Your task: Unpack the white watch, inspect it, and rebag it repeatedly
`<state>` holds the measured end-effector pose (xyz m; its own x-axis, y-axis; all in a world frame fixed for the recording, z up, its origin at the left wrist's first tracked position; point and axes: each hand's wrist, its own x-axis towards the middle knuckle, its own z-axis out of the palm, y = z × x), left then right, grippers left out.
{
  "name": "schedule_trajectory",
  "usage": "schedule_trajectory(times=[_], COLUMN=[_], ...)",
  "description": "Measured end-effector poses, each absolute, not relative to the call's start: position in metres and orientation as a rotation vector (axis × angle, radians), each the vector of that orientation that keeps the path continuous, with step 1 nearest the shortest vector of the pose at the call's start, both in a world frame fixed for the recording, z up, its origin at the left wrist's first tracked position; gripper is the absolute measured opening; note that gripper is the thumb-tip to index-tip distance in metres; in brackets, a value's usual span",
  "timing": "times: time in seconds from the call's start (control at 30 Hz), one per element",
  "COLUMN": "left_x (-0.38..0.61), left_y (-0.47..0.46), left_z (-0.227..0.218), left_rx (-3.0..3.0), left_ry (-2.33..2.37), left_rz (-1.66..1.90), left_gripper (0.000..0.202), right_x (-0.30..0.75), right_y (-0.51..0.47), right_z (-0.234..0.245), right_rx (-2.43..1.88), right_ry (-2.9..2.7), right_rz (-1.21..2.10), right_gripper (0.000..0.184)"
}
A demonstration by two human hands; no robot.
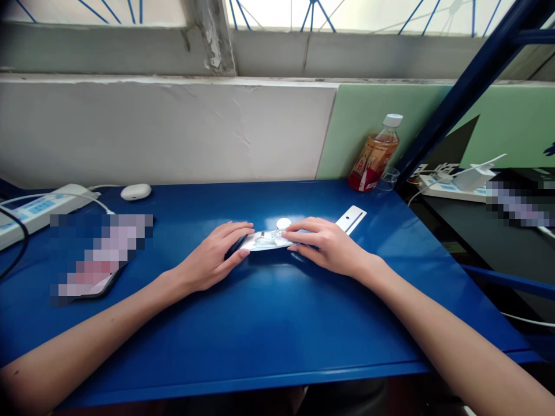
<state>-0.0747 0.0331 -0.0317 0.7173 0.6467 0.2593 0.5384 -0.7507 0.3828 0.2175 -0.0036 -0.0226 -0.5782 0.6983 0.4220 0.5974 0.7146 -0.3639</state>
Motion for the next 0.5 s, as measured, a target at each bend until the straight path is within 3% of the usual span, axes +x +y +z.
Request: schedule_trajectory(times=[0.13, 0.33, 0.5], left_x=[-0.074, -0.070, -0.070], left_y=[0.031, 0.029, 0.030], left_z=[-0.032, -0.035, -0.034], left_rx=[2.649, 2.639, 2.731], left_ry=[0.899, 0.885, 0.816], left_rz=[0.738, 1.002, 0.908], left_gripper=[0.043, 0.058, 0.057], right_x=[0.213, 0.209, 0.210], right_y=[-0.007, -0.007, -0.003], right_z=[-0.022, -0.024, -0.032], right_rx=[-1.022, -1.236, -1.244], right_ry=[-2.140, -1.909, -2.025], right_rz=[0.372, 0.579, 0.370], right_gripper=[0.024, 0.026, 0.024])
